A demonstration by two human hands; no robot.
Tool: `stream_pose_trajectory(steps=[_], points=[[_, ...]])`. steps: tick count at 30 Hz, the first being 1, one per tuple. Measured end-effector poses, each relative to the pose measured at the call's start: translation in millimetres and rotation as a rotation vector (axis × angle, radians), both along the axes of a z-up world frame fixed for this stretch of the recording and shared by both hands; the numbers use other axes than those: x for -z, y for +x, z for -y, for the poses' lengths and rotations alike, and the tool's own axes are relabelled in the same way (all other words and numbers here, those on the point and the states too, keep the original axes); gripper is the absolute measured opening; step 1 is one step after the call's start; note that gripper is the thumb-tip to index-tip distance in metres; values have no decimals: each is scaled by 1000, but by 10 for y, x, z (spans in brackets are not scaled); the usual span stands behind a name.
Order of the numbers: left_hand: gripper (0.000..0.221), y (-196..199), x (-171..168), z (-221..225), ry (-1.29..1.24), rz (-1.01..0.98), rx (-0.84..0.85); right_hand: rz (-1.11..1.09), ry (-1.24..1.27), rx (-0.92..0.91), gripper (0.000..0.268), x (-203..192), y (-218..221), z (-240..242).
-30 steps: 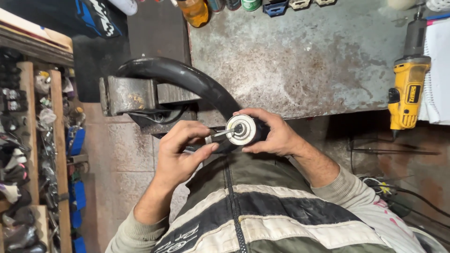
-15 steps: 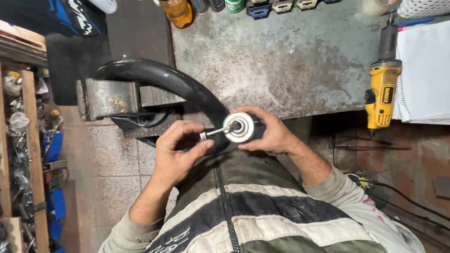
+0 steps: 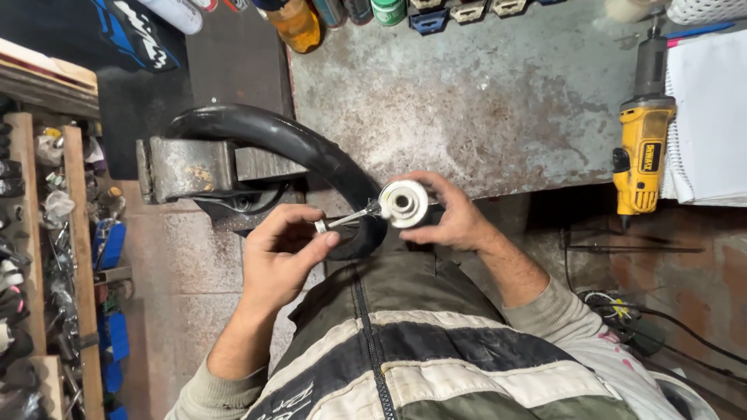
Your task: The person applies cement from a can onto a puncture spot on a motorcycle inner tube held in a bench vise and presses a patch with a small tool. They then carry a spoked wheel, seat the tire onto the rim by hand while sitting on the floor, and press the wheel into place.
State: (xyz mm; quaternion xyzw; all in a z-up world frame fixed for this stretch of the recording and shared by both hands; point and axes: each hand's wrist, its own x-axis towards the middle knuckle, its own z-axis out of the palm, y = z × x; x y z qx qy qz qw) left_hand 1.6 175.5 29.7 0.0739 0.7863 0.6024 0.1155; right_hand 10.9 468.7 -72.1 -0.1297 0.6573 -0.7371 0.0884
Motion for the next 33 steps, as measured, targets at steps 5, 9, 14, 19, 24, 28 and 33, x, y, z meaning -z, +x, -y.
stream_pose_trajectory(steps=[5,9,14,19,24,28,33], points=[[33,64,99,220,294,100,-17,22,256,250,82,727,-145,-275],[36,145,318,549,379,239,-104,56,587,523,86,1176,-178,-525],[33,98,405,918,577,331,-88,-47,812,669,97,1136,-112,-516],[32,-98,463,1385,763,367,-7,-252,981,711,102,684,-34,90],[33,-361,640,1837,779,319,24,-169,894,461,118,224,-310,1407],[33,-528,730,2120,805,364,77,-106,1016,587,118,317,-449,1655],[33,-701,825,2250,742,454,108,164,966,466,95,134,-392,1460]])
